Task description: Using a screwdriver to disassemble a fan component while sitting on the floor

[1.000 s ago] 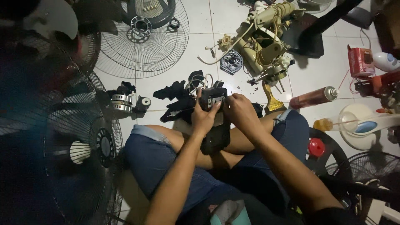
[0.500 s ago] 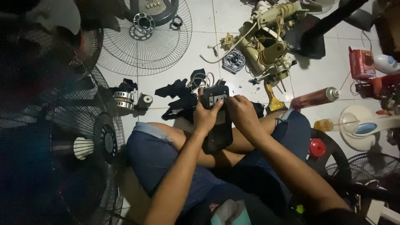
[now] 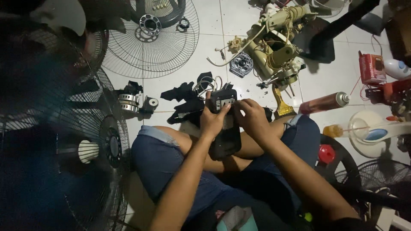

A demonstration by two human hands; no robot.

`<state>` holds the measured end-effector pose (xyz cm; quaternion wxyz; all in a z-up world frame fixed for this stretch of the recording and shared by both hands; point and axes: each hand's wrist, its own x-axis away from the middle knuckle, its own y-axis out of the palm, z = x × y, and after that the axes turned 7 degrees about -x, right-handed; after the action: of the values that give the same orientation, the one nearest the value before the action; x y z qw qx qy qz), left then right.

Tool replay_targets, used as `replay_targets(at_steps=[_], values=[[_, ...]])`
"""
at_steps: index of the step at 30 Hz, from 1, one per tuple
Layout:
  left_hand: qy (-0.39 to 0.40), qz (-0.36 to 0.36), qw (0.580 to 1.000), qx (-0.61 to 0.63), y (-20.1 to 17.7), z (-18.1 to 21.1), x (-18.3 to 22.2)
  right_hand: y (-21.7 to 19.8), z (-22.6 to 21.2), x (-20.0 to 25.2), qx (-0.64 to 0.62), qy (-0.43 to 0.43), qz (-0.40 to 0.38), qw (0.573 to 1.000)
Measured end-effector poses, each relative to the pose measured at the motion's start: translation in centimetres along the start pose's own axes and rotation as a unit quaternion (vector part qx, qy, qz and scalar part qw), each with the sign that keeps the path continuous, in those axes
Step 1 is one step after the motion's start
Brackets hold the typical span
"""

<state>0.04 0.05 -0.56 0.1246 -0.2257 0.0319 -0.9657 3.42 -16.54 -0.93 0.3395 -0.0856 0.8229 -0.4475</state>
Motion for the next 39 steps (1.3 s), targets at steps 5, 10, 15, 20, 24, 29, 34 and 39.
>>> replay_targets(at_steps=[5,10,15,20,24,29,34,39], values=[[0.016,0.004,1.000,0.000,0.2,-0.1,-0.1,0.3,1.1,0.4,-0.023,0.006,-0.016,1.000],[-0.008,0.004,1.000,-0.009,0.1,0.3,0.2,0.0,0.8,0.1,0.004,-0.024,-0.004,1.000],[0.003,0.005,1.000,-0.023,0.4,-0.6,-0.5,-0.9,-0.3,-0.6,0.032,-0.040,-0.032,0.998],[0.018,-0.016,1.000,0.011,-0.9,2.4,1.5,-0.4,0.3,-0.5,0.014,-0.035,-0.009,0.999],[0.005,-0.022,1.000,0.008,-0.8,2.5,1.6,0.6,1.6,0.5,0.009,-0.061,0.007,0.998],[0.021,-0.010,1.000,0.012,0.1,0.2,-0.1,0.0,1.0,-0.2,0.016,-0.051,-0.005,0.999],[-0.012,-0.001,1.000,-0.001,0.8,-0.4,-0.5,-0.2,0.8,-0.2,0.035,-0.038,-0.018,0.999],[0.027,-0.010,0.999,0.037,1.5,0.1,-0.5,-1.1,0.6,-0.6,0.031,-0.047,-0.040,0.998]])
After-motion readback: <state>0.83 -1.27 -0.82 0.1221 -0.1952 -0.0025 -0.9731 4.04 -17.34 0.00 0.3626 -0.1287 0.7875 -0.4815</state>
